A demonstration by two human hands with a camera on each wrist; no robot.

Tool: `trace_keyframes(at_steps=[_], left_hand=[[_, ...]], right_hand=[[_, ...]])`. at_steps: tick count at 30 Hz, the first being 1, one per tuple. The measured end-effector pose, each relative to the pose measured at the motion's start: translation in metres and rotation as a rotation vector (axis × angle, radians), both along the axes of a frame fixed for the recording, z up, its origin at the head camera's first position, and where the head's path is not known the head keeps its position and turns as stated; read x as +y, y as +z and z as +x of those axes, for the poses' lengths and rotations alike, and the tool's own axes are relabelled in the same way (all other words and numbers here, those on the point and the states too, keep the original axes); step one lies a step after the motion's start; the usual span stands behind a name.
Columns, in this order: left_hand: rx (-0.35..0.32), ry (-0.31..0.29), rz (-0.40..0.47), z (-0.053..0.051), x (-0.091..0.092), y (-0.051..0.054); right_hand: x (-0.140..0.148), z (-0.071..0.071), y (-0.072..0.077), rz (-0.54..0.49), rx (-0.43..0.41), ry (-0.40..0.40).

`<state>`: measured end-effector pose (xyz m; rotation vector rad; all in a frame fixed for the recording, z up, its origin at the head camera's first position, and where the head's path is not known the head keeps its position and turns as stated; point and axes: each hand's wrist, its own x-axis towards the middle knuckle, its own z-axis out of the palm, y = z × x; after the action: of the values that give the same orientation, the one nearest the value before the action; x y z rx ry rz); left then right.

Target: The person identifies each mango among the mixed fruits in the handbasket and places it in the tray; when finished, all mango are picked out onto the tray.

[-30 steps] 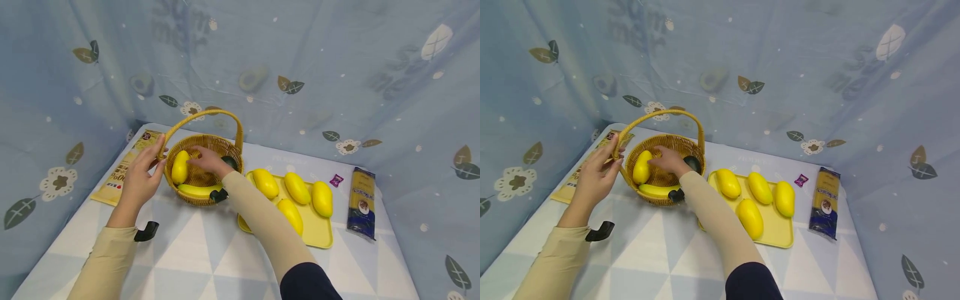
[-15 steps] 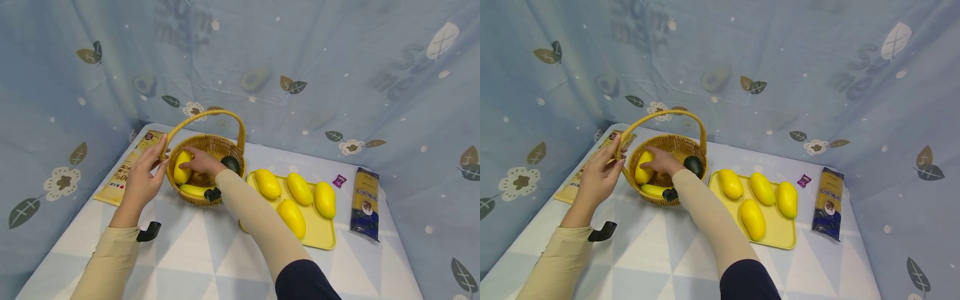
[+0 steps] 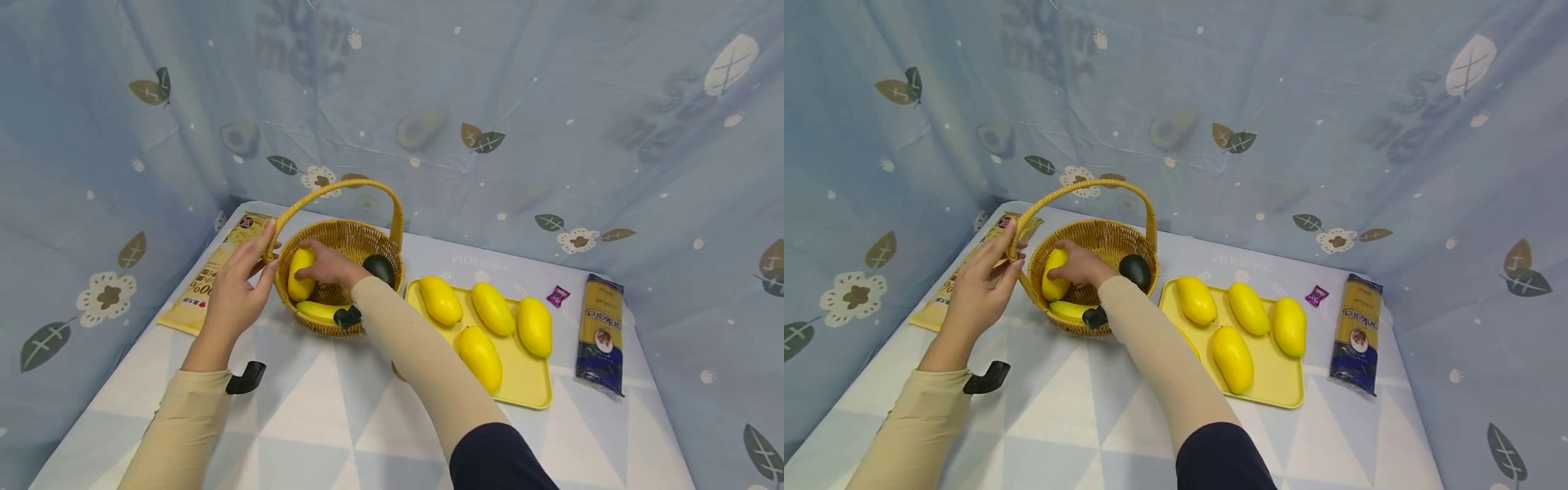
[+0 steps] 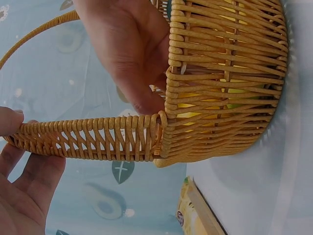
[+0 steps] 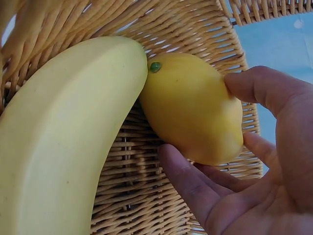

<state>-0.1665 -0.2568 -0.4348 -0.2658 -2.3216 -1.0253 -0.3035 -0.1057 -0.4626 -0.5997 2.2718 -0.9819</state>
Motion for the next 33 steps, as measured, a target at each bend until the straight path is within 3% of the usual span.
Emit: trace_keyframes(at_steps=[18, 26, 33], left_hand=[[-0.006, 0.011, 0.004, -0.001, 0.000, -0.001], [-0.005, 0.009, -0.001, 0.000, 0.000, -0.001], [-0.003, 0.019, -0.011, 0.000, 0.000, -0.001]], right_hand=[[-0.002, 0.003, 0.002, 0.000, -0.052, 0.011], [-0.001, 0.003, 0.000, 0.004, -0.018, 0.028], [0.009, 0.000, 0.004, -0.056, -0.048, 0.017]])
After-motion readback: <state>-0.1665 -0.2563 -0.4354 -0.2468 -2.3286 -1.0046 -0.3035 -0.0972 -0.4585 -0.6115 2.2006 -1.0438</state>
